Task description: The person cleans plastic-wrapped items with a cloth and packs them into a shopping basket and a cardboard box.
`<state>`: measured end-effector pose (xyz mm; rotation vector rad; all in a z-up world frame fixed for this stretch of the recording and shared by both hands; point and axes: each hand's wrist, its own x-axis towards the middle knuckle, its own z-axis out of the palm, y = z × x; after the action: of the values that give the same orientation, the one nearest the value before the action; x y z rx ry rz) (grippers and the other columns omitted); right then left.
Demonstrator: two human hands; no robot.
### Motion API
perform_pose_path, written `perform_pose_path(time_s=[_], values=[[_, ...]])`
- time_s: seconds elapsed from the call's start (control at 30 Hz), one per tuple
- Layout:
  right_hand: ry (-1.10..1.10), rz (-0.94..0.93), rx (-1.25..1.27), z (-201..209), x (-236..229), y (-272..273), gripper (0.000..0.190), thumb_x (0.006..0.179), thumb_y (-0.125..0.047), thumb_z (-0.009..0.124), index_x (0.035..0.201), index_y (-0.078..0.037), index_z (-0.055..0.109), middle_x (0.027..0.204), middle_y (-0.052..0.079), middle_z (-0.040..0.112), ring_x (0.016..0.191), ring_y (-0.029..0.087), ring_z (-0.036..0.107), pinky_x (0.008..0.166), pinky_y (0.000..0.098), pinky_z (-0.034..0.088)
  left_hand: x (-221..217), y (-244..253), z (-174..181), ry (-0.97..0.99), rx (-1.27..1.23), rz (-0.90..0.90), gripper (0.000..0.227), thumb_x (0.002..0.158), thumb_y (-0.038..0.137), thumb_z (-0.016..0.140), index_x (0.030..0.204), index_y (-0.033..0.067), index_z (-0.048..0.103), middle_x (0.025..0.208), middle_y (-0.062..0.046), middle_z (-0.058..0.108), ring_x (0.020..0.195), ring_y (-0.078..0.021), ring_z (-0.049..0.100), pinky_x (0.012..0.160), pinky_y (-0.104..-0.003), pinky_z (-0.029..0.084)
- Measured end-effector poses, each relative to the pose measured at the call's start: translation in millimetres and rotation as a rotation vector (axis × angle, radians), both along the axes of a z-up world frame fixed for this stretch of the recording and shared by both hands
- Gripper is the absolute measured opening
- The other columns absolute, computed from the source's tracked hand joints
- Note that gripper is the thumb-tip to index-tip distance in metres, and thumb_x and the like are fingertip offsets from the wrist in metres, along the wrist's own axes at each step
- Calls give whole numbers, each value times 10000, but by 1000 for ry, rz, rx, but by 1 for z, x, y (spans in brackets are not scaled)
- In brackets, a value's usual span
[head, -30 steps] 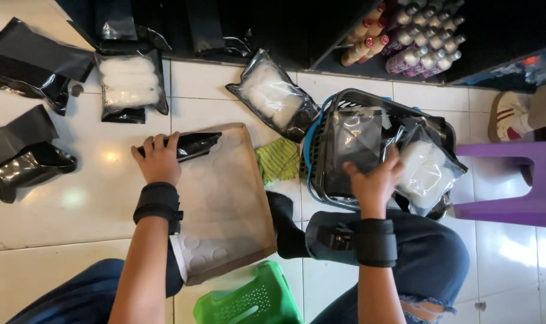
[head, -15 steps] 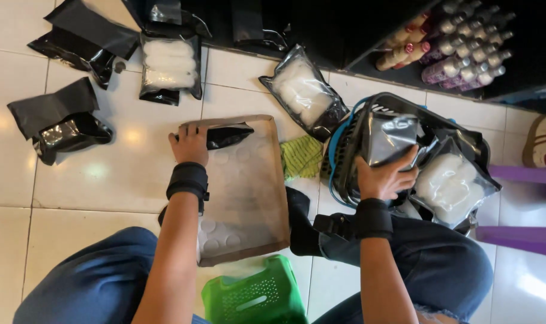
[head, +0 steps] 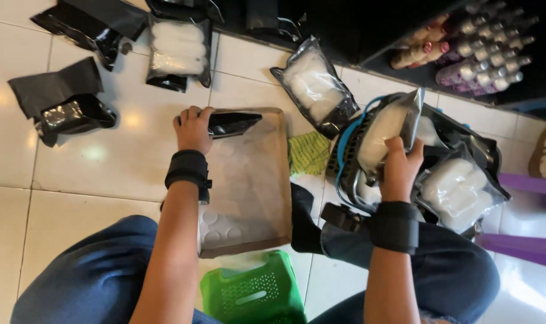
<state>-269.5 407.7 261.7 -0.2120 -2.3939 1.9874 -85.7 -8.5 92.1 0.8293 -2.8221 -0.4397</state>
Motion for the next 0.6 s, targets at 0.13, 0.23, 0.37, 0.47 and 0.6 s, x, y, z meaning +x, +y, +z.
perform_pose_path(time_s=[0.13, 0.23, 0.37, 0.47, 0.6], values=[[104, 43, 802, -36, -26, 62, 365, 946, -271, 734, 1187, -35, 594, 1138, 183, 527, 998, 341, 487, 850, 454, 417, 1, 4, 5, 67, 22, -60, 614, 713, -33, 733, 1253, 249, 659, 1147, -65, 595, 1172, -322, 535, 1053, -533, 368], [327, 90, 1192, 23, 4, 16, 601, 952, -282, 791, 1389, -107, 418, 1368, 238, 546, 1206, 447, 556, 990, 536, 453, 3, 5, 8, 85, -39, -81, 589, 749, -36, 696, 1256, 259, 657, 1131, -60, 593, 1131, -316, 557, 1037, -530, 376], [150, 141, 1033, 82, 23, -45, 1274, 704, -299, 968, 1613, -128, 91, 1390, 334, 461, 1187, 524, 507, 945, 595, 423, 1, 5, -3, 122, -68, -76, 564, 825, -25, 631, 1296, 283, 672, 1119, -68, 603, 1065, -313, 587, 975, -505, 395], [-56, 161, 1082, 67, 0, -23, 1171, 733, -243, 919, 1609, -192, 144, 1274, 242, 629, 1156, 489, 603, 1058, 561, 451, 0, 5, -8, 106, -107, -63, 535, 859, -4, 630, 1295, 302, 687, 1085, -75, 631, 1018, -313, 602, 924, -497, 401], [217, 209, 1059, 87, -1, -16, 1116, 686, -129, 986, 1529, -105, 256, 1255, 250, 637, 1121, 483, 586, 912, 579, 470, -9, -9, -16, 114, -69, -38, 527, 884, -12, 645, 1294, 314, 700, 1096, -73, 663, 1026, -312, 622, 923, -495, 419]])
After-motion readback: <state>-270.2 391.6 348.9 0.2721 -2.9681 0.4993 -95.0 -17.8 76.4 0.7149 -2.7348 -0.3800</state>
